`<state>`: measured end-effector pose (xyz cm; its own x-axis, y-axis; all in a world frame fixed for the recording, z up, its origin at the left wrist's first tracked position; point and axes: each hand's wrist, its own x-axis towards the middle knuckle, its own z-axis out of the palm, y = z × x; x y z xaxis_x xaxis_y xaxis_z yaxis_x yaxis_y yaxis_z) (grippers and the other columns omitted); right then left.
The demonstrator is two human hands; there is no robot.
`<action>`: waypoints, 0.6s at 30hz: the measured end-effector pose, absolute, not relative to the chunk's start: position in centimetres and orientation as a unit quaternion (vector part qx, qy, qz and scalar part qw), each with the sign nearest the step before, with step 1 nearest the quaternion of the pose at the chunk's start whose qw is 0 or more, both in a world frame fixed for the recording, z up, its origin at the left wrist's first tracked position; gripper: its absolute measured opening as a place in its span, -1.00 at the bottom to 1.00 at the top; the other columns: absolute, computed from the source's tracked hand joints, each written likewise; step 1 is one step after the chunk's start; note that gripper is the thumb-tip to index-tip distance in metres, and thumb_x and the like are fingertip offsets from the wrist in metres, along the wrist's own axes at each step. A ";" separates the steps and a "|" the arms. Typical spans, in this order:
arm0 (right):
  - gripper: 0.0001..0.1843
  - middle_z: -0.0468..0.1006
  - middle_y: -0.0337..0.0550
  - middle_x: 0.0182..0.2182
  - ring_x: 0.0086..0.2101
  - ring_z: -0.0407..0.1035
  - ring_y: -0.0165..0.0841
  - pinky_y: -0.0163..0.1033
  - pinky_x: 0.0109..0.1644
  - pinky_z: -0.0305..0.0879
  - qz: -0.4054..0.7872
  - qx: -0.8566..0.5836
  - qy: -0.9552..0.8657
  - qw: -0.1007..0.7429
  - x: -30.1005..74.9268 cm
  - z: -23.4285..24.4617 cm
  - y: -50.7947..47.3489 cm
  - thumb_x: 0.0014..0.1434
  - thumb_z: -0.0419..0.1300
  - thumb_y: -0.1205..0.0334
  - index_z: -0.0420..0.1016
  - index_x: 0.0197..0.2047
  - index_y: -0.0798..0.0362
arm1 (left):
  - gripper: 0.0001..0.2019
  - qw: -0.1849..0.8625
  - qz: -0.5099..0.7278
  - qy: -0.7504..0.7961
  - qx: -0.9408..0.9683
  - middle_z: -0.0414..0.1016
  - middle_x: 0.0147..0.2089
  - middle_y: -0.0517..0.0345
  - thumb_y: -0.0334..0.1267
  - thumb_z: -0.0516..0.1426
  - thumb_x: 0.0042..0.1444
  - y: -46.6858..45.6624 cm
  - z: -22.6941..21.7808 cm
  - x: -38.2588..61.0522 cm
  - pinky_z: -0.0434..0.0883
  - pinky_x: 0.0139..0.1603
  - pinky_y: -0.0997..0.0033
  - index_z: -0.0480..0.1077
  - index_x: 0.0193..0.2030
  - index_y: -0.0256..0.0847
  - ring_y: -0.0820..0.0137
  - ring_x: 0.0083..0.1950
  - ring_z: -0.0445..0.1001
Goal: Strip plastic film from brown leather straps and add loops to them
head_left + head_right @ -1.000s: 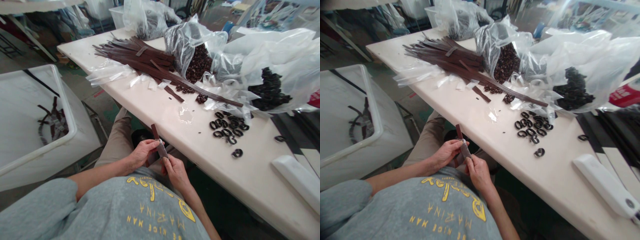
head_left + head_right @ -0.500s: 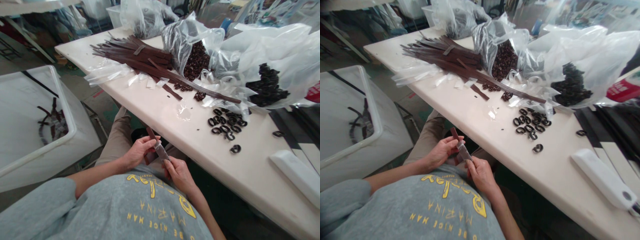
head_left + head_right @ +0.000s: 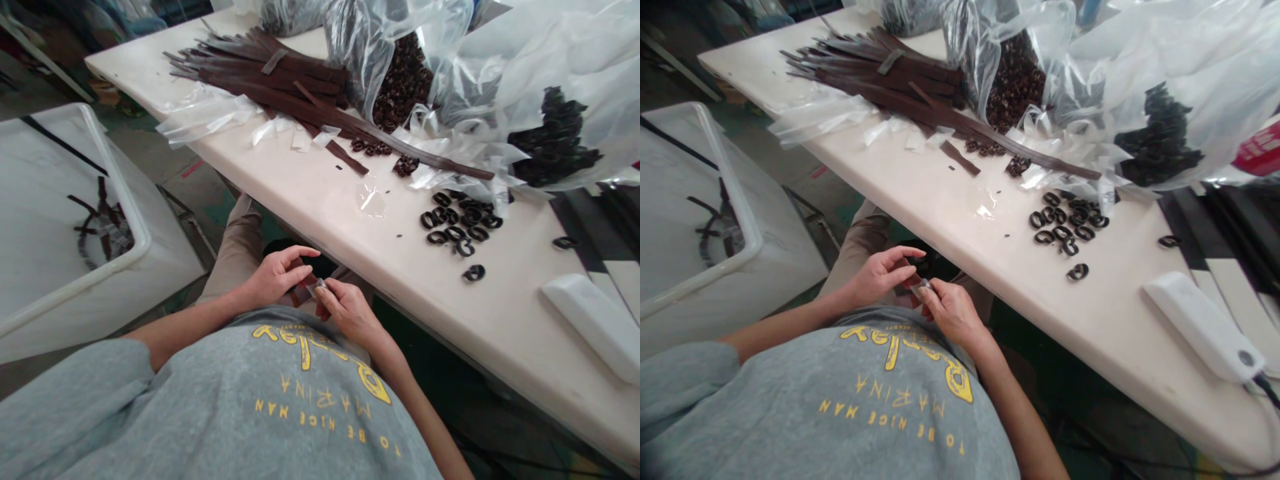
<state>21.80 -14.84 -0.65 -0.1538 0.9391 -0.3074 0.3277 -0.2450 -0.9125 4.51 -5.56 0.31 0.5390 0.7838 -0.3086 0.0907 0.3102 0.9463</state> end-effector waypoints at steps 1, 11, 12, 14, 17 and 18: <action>-0.62 0.50 -0.28 -0.58 -0.57 0.39 -0.44 -0.37 -0.44 0.24 0.535 -0.580 -0.541 0.291 21.8 -0.6 -14.7 0.37 0.00 0.09 0.36 -0.46 0.04 | -0.66 0.708 0.251 0.410 0.517 0.60 -0.44 0.15 -0.31 0.31 -0.03 -5.6 0.4 4.6 0.44 -0.40 0.49 0.53 -0.06 -0.25 0.41 -0.46 0.54; -0.56 0.42 -0.32 -0.64 -0.61 0.29 -0.49 -0.38 -0.48 0.21 0.586 -0.566 -0.514 0.269 23.9 -0.4 -16.5 0.37 0.00 0.02 0.30 -0.50 0.03 | -0.64 0.741 0.262 0.437 0.437 0.56 -0.44 0.18 -0.26 0.30 -0.02 -5.5 -0.6 4.4 0.40 -0.45 0.53 0.50 -0.03 -0.25 0.51 -0.53 0.44; -0.57 0.42 -0.32 -0.64 -0.61 0.29 -0.49 -0.38 -0.49 0.21 0.593 -0.565 -0.507 0.269 24.0 -0.4 -16.7 0.36 0.00 0.02 0.30 -0.50 0.03 | -0.64 0.746 0.262 0.438 0.429 0.55 -0.44 0.19 -0.27 0.30 -0.02 -5.5 -0.6 4.4 0.39 -0.46 0.54 0.50 -0.04 -0.25 0.52 -0.53 0.43; -0.57 0.42 -0.31 -0.63 -0.61 0.29 -0.48 -0.38 -0.50 0.23 0.607 -0.563 -0.490 0.272 24.2 -0.4 -17.0 0.35 0.02 0.00 0.29 -0.50 0.03 | -0.64 0.752 0.265 0.440 0.413 0.53 -0.46 0.21 -0.28 0.31 -0.04 -5.5 -0.6 4.5 0.38 -0.48 0.55 0.51 -0.05 -0.24 0.53 -0.55 0.42; -0.58 0.42 -0.32 -0.63 -0.61 0.30 -0.48 -0.37 -0.51 0.24 0.618 -0.565 -0.474 0.271 24.5 -0.6 -17.5 0.34 0.03 -0.01 0.31 -0.49 0.03 | -0.65 0.758 0.271 0.448 0.390 0.49 -0.49 0.26 -0.29 0.32 -0.06 -5.5 -0.5 4.4 0.37 -0.50 0.57 0.51 -0.07 -0.23 0.55 -0.56 0.41; -0.58 0.42 -0.32 -0.63 -0.61 0.30 -0.48 -0.37 -0.50 0.24 0.616 -0.567 -0.476 0.270 24.6 -0.7 -17.6 0.34 0.03 -0.01 0.31 -0.49 0.03 | -0.64 0.759 0.271 0.451 0.383 0.49 -0.49 0.26 -0.30 0.32 -0.07 -5.4 -0.5 4.4 0.37 -0.50 0.57 0.51 -0.07 -0.23 0.55 -0.57 0.41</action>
<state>24.63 -17.61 -0.67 -0.2111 0.8720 -0.4417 0.2074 -0.4017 -0.8920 4.42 -5.42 -0.52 0.4458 0.7571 -0.4776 -0.0659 0.5599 0.8259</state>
